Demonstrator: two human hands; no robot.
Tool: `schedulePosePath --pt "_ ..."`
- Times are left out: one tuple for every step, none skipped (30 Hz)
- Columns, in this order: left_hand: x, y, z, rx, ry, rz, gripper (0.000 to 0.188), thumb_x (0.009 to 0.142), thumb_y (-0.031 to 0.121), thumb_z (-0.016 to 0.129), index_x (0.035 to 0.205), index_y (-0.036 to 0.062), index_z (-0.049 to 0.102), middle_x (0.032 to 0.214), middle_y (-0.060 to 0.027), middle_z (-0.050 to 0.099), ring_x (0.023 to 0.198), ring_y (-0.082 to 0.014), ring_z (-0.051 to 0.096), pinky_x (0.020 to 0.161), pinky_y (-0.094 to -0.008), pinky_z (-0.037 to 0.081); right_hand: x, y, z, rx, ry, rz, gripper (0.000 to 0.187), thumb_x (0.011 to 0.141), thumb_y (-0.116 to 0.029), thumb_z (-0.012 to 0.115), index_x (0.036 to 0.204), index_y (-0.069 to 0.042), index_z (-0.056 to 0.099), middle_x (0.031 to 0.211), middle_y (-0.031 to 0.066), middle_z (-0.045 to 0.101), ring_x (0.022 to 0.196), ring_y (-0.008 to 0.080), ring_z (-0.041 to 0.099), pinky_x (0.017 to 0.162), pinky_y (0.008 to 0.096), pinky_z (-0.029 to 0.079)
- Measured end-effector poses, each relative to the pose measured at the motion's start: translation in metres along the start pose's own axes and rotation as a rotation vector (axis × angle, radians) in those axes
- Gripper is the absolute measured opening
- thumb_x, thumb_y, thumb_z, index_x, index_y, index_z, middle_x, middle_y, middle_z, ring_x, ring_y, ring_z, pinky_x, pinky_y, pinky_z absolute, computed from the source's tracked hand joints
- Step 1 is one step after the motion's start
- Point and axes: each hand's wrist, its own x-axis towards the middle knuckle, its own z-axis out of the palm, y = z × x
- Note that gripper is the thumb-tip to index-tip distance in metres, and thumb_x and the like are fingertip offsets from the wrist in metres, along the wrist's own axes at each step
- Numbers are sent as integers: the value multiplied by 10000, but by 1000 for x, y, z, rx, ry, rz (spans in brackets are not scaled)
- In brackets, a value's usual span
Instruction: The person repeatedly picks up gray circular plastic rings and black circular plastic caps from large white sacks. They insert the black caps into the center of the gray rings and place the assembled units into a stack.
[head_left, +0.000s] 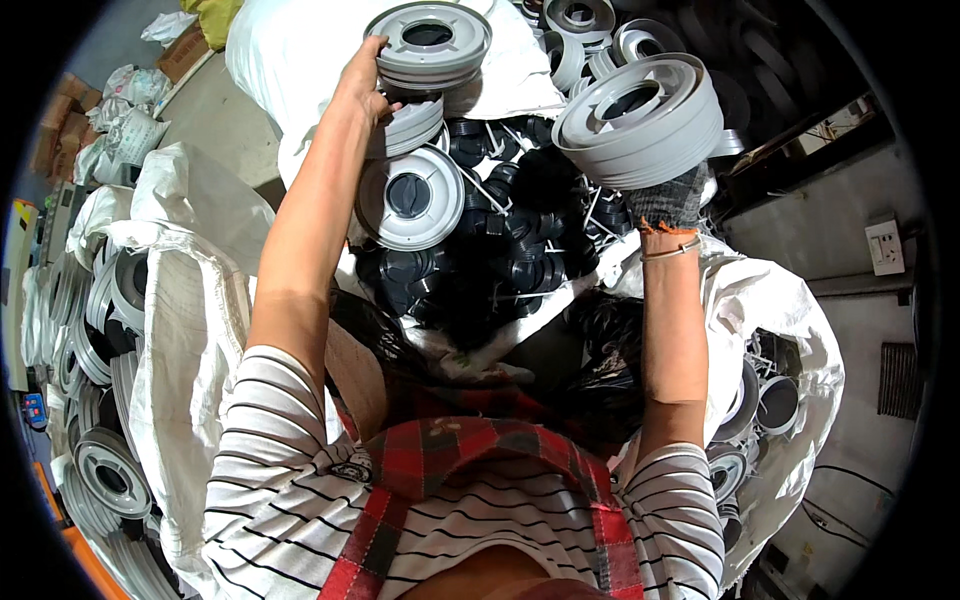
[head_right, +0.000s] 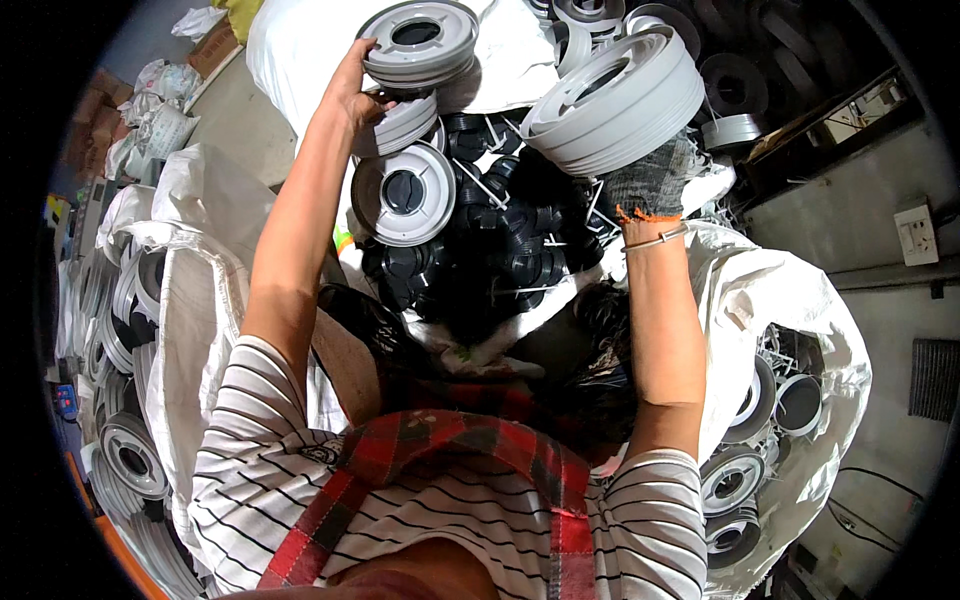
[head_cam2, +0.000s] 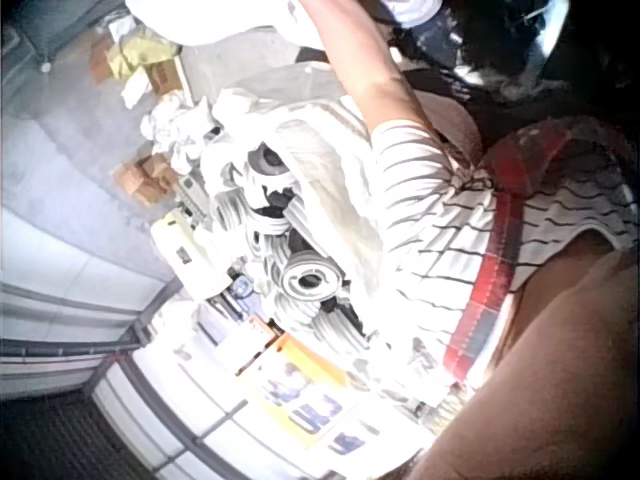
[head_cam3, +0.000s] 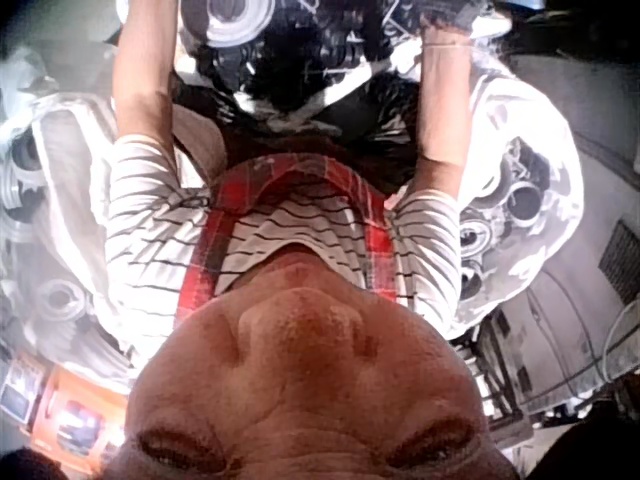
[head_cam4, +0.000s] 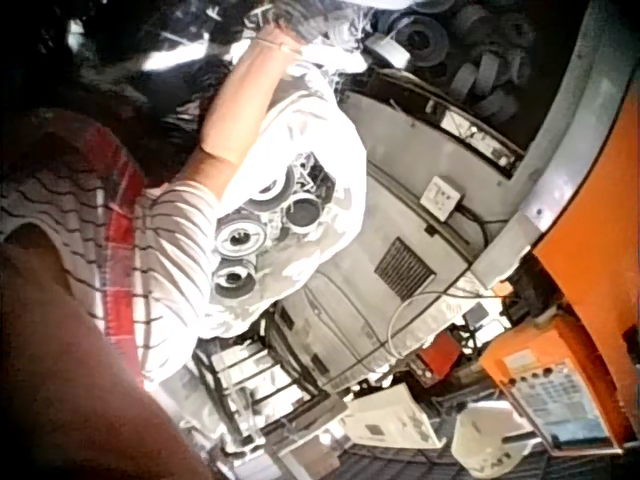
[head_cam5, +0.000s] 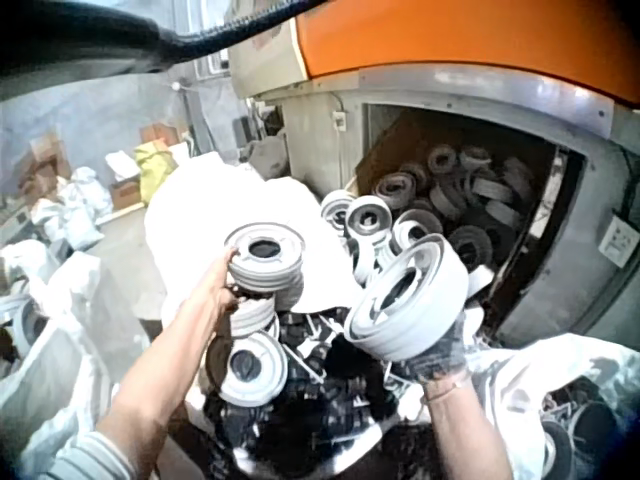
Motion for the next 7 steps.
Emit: schedulePosePath --pt "-4 1 10 19 -2 -10 556 799 403 562 1252 113 422 1261 -121 479 1164 -312 442 880 -594 280 0 0 -4 -19 -30 26 377 806 -280 617 1112 -61 589 1077 120 619 1003 271 577 845 371 453" --pt "-8 1 17 40 -2 -20 551 795 406 564 1247 122 427 1270 -120 473 1176 -311 429 882 -594 272 1 0 -7 4 -44 41 379 806 -277 617 1115 -60 588 1082 120 617 1007 273 575 850 372 451" --pt "-4 1 22 21 33 -25 560 789 396 568 1252 116 423 1308 -128 451 1189 -315 413 879 -594 278 3 0 -10 28 -58 52 380 806 -274 616 1118 -60 586 1087 121 616 1012 275 572 854 373 450" --pt "-4 0 22 -25 23 -22 574 785 391 572 1263 116 416 1327 -128 434 1195 -315 407 881 -595 276 3 0 -12 54 -72 63 381 806 -272 616 1121 -60 585 1091 121 614 1016 277 569 859 374 448" --pt "-4 -1 22 -70 15 -18 587 781 387 576 1274 116 409 1346 -127 418 1201 -314 401 883 -597 274 3 1 -12 64 -54 63 411 788 -302 630 1120 -64 585 1096 120 614 1028 271 568 876 378 440" --pt "-9 -1 24 -116 6 -17 601 777 382 580 1286 116 402 1366 -126 402 1207 -314 394 885 -598 273 2 3 -10 73 -38 62 441 771 -333 644 1118 -67 584 1100 119 615 1039 266 566 892 381 433" --pt "6 -4 16 -148 13 -2 647 763 368 603 1314 117 375 1429 -114 305 1251 -305 334 907 -598 259 2 5 -7 82 -23 62 472 754 -363 659 1117 -71 584 1104 118 616 1050 260 564 909 385 425"
